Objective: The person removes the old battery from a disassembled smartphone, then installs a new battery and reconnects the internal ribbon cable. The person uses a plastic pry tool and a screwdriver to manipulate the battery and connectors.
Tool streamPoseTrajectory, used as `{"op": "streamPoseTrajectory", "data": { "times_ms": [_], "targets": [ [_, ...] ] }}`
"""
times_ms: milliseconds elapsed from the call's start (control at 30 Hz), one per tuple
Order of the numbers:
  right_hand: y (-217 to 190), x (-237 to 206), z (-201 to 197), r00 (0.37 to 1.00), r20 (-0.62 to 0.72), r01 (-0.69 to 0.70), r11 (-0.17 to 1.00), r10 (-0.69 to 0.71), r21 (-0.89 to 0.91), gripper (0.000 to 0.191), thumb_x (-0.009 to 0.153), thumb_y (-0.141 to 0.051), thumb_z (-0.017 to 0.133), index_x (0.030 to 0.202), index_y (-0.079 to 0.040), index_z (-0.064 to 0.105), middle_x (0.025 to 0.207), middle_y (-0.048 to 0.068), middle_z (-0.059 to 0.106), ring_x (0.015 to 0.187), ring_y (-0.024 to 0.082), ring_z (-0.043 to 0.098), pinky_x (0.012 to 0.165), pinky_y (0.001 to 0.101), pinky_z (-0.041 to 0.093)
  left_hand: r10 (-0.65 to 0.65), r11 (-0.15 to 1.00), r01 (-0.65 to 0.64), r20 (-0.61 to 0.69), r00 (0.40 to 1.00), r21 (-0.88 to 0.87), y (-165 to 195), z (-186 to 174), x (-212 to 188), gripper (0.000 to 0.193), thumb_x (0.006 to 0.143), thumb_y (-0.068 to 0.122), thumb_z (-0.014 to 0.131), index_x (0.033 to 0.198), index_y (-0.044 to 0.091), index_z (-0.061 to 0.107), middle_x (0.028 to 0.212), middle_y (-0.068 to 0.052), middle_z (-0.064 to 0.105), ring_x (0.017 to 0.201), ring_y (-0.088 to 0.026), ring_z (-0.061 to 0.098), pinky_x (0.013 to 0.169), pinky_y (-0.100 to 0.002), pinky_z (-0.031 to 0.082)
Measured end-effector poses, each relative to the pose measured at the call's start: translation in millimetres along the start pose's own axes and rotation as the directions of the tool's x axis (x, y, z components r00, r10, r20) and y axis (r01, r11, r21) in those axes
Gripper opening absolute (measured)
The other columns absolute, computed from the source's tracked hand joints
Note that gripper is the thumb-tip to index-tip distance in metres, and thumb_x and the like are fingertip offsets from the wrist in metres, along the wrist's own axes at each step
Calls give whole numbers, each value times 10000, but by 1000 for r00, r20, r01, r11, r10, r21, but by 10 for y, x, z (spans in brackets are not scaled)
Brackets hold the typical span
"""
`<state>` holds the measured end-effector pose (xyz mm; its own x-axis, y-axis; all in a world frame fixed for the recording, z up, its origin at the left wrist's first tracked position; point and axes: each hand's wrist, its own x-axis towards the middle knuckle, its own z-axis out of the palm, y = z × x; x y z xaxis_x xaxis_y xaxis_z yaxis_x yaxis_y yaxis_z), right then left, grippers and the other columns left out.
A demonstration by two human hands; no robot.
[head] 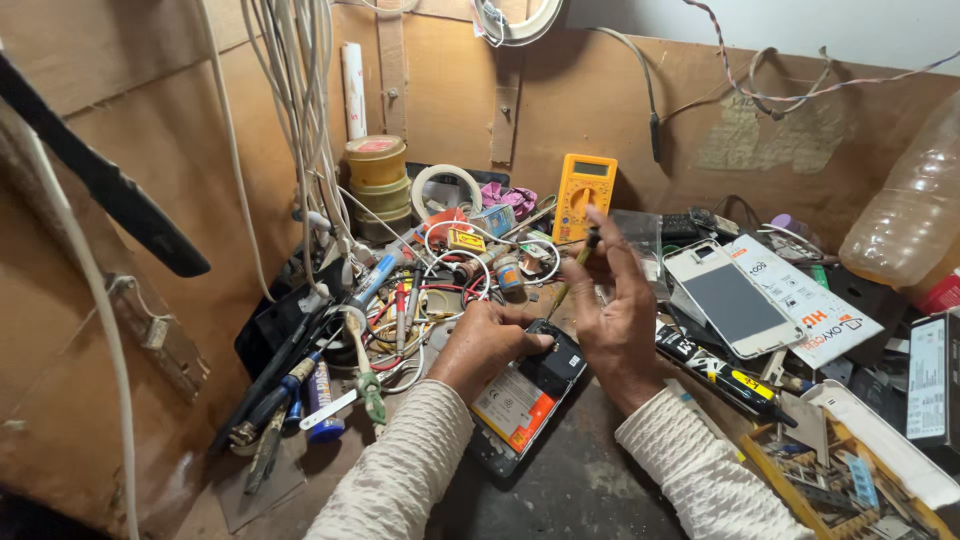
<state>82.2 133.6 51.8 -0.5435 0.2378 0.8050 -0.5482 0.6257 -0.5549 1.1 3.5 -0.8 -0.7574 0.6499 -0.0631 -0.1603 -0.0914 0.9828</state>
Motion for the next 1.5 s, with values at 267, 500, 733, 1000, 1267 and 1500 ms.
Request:
{"op": "streamPoseTrajectory", "data": {
  "times_ms": [267,500,733,1000,1267,1500],
  "targets": [
    [23,-26,-26,990,-22,-134,983,137,122,576,969,-4,655,1515,-98,496,988,10,697,885,72,684,823,234,583,-21,1000,21,3,1000,-9,14,-11,-23,263,781,15,772,1035,-51,787,827,-103,777,666,-153,711,626,-284,575],
    [56,-8,-24,994,-41,-105,994,103,-31,627,922,21,808,1492,-99,576,886,69,617,823,111,603,769,276,562,-2,1000,2,-4,1000,-8,-9,-11,3,274,779,15,776,1042,-58,792,831,-99,777,674,-143,707,637,-276,573],
    [20,-8,-45,996,-1,-84,987,85,136,613,994,78,560,1560,-83,388,1030,55,675,924,104,704,855,261,616,-12,1000,12,2,1000,1,-4,-6,1,269,786,17,773,1044,-60,782,836,-105,783,662,-149,716,628,-280,584],
    [277,53,-347,832,188,-552,812,521,189,436,1042,-85,642,1471,-44,579,894,91,636,608,169,441,468,310,353,34,999,-34,45,998,13,16,-12,-48,271,813,47,758,1058,-65,786,843,-80,776,670,-122,701,624,-253,562],
    [344,-35,-294,866,413,-141,930,282,-339,205,865,-154,740,989,7,710,825,136,749,711,206,708,667,361,538,57,998,-58,40,998,33,-4,-21,-69,324,793,46,776,1110,-16,795,879,-70,775,692,-109,683,644,-251,554],
    [319,-8,-315,852,510,46,953,118,-298,180,861,-109,703,970,27,658,886,167,708,797,283,701,708,401,535,-4,998,1,49,999,57,70,-27,-57,366,772,14,787,1137,28,800,948,-79,796,755,-110,709,714,-261,581]
  ]
}}
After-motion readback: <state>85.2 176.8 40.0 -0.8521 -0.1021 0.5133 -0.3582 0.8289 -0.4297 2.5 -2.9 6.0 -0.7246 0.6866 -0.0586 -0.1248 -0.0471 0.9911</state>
